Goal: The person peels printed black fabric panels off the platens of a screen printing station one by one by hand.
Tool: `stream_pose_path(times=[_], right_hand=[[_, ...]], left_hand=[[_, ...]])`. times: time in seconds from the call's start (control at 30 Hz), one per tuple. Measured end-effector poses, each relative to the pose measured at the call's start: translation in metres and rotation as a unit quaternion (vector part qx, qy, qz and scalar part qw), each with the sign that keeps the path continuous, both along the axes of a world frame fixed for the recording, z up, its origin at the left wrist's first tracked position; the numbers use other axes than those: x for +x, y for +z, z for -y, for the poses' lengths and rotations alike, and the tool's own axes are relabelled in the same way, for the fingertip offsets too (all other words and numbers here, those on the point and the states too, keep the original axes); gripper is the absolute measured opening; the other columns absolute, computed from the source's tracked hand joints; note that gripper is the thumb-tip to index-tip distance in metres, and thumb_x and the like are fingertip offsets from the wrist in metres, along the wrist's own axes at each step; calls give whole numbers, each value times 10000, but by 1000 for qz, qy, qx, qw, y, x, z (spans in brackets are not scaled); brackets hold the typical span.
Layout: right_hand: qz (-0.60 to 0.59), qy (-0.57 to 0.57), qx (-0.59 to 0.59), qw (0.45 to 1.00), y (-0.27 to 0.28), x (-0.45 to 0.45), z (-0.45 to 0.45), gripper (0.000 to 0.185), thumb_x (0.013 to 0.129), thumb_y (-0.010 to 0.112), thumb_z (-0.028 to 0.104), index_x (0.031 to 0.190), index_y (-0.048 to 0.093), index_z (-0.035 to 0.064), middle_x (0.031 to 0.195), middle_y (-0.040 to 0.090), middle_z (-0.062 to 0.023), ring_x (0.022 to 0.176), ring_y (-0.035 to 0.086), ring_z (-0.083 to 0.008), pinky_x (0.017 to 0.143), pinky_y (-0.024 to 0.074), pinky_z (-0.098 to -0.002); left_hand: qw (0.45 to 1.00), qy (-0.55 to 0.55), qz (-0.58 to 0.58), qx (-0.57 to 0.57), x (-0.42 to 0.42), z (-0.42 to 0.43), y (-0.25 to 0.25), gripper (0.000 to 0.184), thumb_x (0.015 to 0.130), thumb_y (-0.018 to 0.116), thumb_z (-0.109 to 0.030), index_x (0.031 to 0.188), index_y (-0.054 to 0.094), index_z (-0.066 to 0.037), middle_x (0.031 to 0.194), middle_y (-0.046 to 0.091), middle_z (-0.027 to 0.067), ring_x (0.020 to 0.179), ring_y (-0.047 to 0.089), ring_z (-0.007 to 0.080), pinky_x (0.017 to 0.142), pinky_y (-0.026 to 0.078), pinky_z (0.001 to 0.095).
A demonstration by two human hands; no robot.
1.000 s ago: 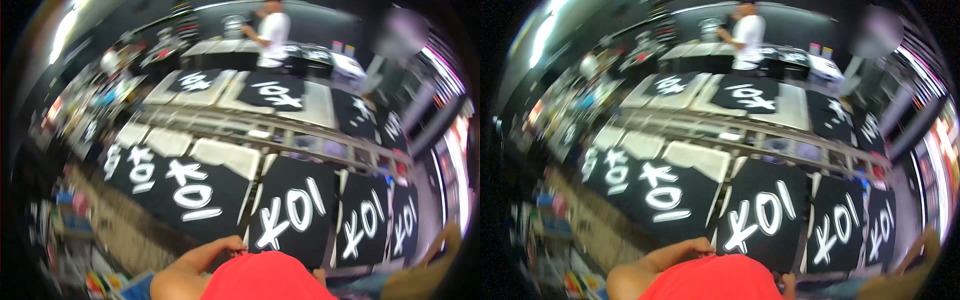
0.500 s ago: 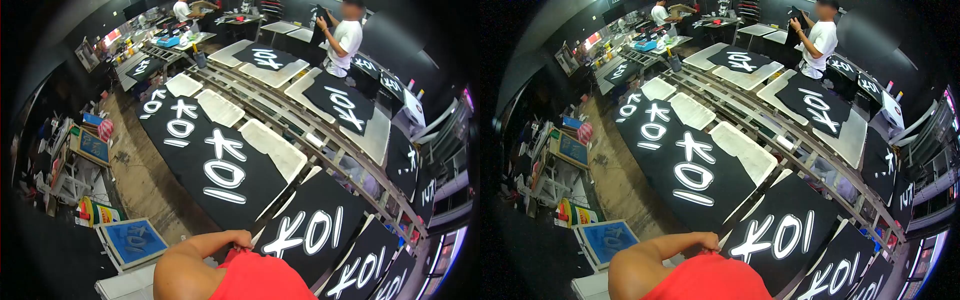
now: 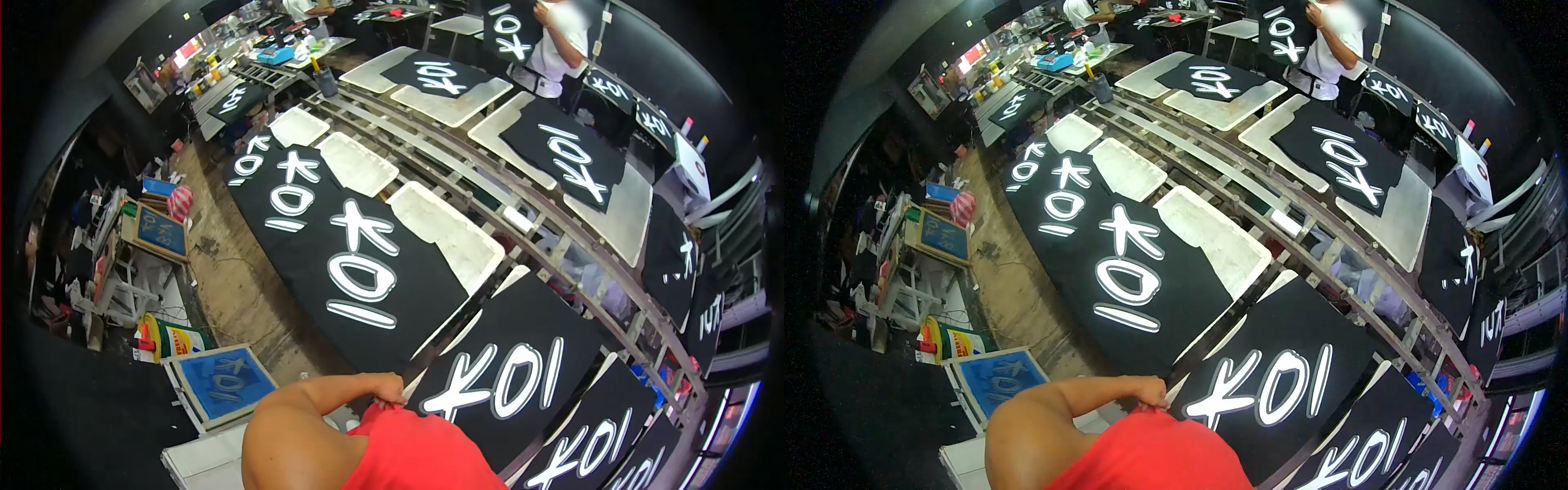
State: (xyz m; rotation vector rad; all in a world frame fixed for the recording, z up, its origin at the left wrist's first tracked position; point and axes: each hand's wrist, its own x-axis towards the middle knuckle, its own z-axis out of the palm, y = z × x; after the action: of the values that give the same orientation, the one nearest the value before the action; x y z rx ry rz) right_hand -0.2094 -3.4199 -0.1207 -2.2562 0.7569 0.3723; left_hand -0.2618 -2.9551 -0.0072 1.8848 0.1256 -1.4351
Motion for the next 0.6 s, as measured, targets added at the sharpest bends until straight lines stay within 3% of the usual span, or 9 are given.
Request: stream_pose_path(times=[0.6], right_hand=[[25, 21, 4, 999, 10, 12, 0, 300, 755, 506, 87, 992, 639, -41, 838, 661, -204, 743, 642, -373, 722, 515, -438]], left_hand=[[1000, -11, 4, 26, -1, 2, -1, 413, 891, 582, -371, 699, 686, -20, 611, 669, 109, 528, 670, 190, 507, 561, 319]])
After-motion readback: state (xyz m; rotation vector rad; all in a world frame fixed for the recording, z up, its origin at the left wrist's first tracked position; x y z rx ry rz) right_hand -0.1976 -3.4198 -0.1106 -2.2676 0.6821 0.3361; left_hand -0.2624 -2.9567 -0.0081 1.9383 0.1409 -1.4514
